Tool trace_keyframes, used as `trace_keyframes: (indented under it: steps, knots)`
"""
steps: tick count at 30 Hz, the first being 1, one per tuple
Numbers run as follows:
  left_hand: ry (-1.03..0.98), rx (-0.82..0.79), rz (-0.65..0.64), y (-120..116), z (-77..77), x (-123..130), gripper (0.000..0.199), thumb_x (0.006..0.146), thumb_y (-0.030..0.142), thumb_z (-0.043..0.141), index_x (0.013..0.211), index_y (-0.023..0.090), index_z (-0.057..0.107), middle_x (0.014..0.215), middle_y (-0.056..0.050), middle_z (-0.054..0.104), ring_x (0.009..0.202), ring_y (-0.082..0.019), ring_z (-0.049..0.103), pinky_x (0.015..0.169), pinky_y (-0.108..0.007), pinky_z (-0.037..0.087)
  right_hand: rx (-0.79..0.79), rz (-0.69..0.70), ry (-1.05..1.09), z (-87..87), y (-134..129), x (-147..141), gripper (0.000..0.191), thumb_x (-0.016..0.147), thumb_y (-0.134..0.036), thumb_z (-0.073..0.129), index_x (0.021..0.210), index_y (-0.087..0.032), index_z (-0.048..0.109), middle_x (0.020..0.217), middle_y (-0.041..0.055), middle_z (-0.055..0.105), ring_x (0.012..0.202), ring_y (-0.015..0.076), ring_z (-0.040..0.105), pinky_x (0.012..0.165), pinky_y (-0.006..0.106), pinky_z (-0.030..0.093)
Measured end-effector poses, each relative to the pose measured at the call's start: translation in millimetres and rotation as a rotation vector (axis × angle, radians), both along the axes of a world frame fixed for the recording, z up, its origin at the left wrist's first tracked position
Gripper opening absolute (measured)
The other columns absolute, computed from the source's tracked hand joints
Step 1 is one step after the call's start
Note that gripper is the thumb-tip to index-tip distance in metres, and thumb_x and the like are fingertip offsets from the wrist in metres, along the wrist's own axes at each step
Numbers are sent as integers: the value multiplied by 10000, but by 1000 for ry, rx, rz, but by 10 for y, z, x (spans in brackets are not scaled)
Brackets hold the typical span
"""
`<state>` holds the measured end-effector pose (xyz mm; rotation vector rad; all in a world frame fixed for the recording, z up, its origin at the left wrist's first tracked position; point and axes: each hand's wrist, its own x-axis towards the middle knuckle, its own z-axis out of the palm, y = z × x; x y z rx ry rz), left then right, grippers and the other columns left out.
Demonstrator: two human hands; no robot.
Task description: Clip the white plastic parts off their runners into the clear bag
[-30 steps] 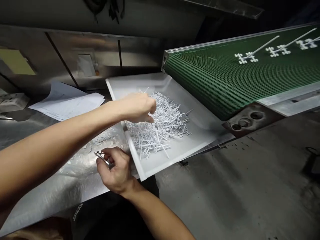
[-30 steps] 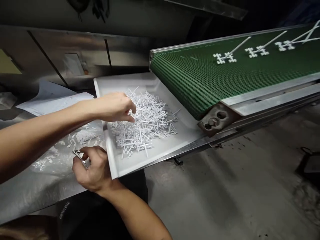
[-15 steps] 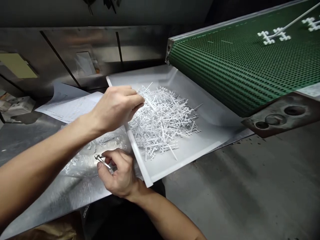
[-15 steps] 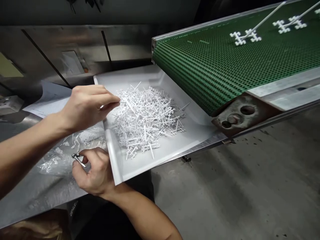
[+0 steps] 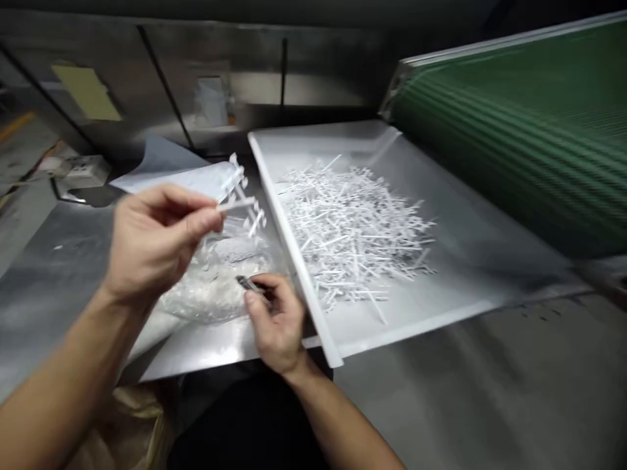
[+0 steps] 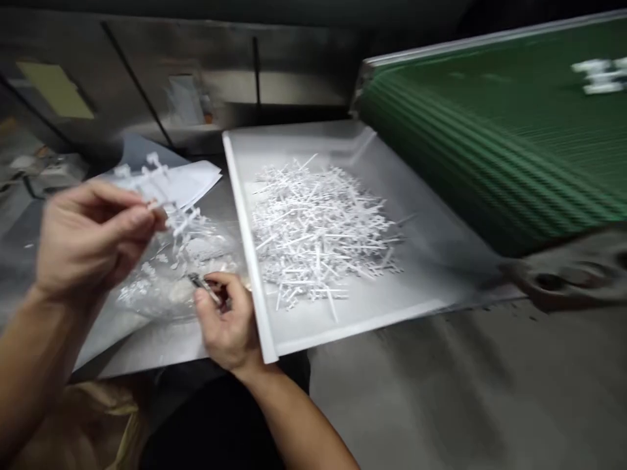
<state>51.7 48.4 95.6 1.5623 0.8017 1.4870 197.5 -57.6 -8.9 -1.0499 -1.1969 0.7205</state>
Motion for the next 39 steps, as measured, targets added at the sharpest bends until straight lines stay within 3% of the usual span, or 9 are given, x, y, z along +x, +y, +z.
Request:
trace_keyframes:
  steps: [3,5,7,10,13,16,23,30,39]
  knots:
    - [-69,-252,39,-406,-454,-377,371,670,440,1067,811,220,803,730,22,785,621,-111,748,583,-192,635,-101,128,204,4,11,33,174,1070,-374,651,1172,-233,653,818,9,734,693,156,694,648,271,573]
    - [-52,-303,79,-604,-700,-502,351,688,435,1055,816,208,819,757,-6,802,620,-121,755,584,-186,637,-128,243,323,21,45,28,196,1073,-421,662,1148,-243,626,747,-23,705,608,131,623,582,243,518]
    - [45,-282,61,-713,-826,-554,268,760,397,1015,875,213,856,791,-28,824,619,-116,759,572,-154,618,-143,320,361,47,74,13,223,1063,-448,685,1130,-246,618,725,-34,696,567,118,573,540,229,473]
    - [231,-224,-38,-739,-803,-584,130,853,271,937,972,248,889,868,-37,852,689,-126,798,616,-131,624,-159,335,352,83,95,3,236,1048,-461,703,1116,-250,624,715,-42,676,569,122,571,531,234,468]
    - [426,-160,-153,-687,-697,-623,143,909,202,867,1035,264,893,956,-43,864,797,-168,837,681,-162,652,-155,310,333,90,89,17,200,1047,-421,706,1127,-249,644,727,-42,672,613,132,611,584,252,518]
    - [603,-28,-181,-637,-667,-660,127,954,202,818,1047,261,882,946,-32,860,791,-182,834,632,-192,638,-157,274,302,76,63,39,152,1034,-340,728,1144,-245,683,778,-26,712,677,142,662,664,276,565]
    - [532,175,37,-618,-784,-635,102,908,162,870,939,254,841,845,15,831,756,-160,807,712,-257,688,-222,104,145,130,41,49,111,966,-229,776,1076,-235,767,887,14,773,760,165,721,707,301,601]
    - [639,268,-42,-623,-855,-595,79,974,144,787,957,221,790,811,15,817,730,-138,795,685,-221,656,-194,148,-46,179,15,-9,118,950,-208,803,1059,-240,771,781,-14,714,623,139,615,571,276,541]
    - [660,256,-52,-612,-881,-573,118,983,140,755,909,231,771,775,30,799,681,-117,761,670,-208,633,-212,211,-50,183,1,-11,91,973,-227,790,1054,-248,755,728,-34,651,588,128,551,523,269,463]
